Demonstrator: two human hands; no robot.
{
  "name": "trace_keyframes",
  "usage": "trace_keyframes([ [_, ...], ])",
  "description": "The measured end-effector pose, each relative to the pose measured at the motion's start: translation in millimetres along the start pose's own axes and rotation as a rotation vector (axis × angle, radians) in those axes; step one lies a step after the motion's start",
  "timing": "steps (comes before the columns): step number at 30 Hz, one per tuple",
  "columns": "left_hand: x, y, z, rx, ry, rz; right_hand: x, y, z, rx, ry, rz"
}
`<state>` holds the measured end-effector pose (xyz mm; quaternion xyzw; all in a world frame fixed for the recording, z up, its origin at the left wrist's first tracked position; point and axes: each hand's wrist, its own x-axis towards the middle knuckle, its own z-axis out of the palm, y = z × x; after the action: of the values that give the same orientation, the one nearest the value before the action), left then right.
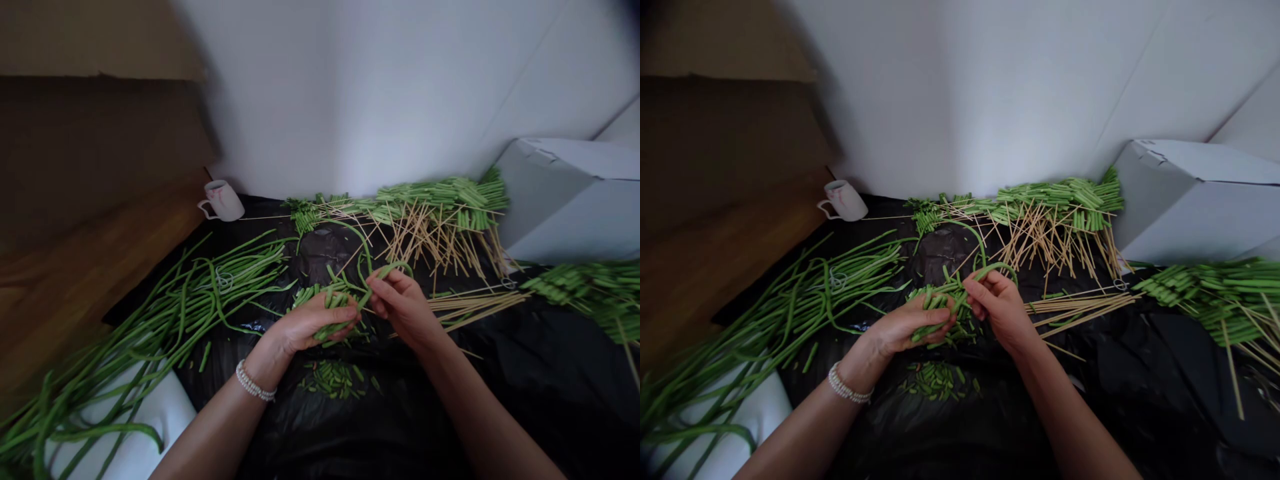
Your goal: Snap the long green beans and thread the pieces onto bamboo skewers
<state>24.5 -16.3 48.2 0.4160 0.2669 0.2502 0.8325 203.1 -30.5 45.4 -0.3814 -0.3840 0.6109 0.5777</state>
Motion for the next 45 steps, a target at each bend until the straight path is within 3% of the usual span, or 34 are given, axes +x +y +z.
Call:
trace_keyframes([
  [4,4,-2,2.0,-0.07,0.153,0.136,0,0,0,-0.043,0.013,-0.064],
  [9,10,-3,0.3,-0.205,0.299,0.315,-9,6,12,-0.281,-0.13,-0.182],
  [12,8,3,-4.2,-0.358,0.272,0.313,-12,7,15,-0.272,-0.164,-0.166],
  [16,2,15,-13.0,-0.627,0.184,0.326,-9,5,8,-0.141,-0.164,-0.043],
  [18,1,16,-14.7,-0.593,0.162,0.283,-8,5,5,-0.082,-0.16,0.002],
  [23,4,1,-4.7,-0.235,0.149,0.075,-5,9,4,-0.145,-0.147,-0.013],
  [26,4,-3,0.9,-0.15,0.071,-0.003,-4,9,4,-0.175,-0.154,-0.018],
  [29,3,-3,0.7,-0.124,-0.007,-0.036,-1,6,2,-0.04,-0.087,0.012],
  [32,2,-4,-1.8,-0.069,-0.027,-0.033,1,3,2,0.076,-0.018,0.03],
  [36,3,-7,-2.7,-0.037,0.006,-0.017,1,4,2,0.019,-0.068,0.053],
  [41,6,-9,-1.3,-0.073,0.152,0.084,1,6,1,-0.059,-0.049,-0.031],
  [45,10,-6,-5.2,-0.251,0.233,0.205,-6,8,8,-0.206,-0.111,-0.13],
])
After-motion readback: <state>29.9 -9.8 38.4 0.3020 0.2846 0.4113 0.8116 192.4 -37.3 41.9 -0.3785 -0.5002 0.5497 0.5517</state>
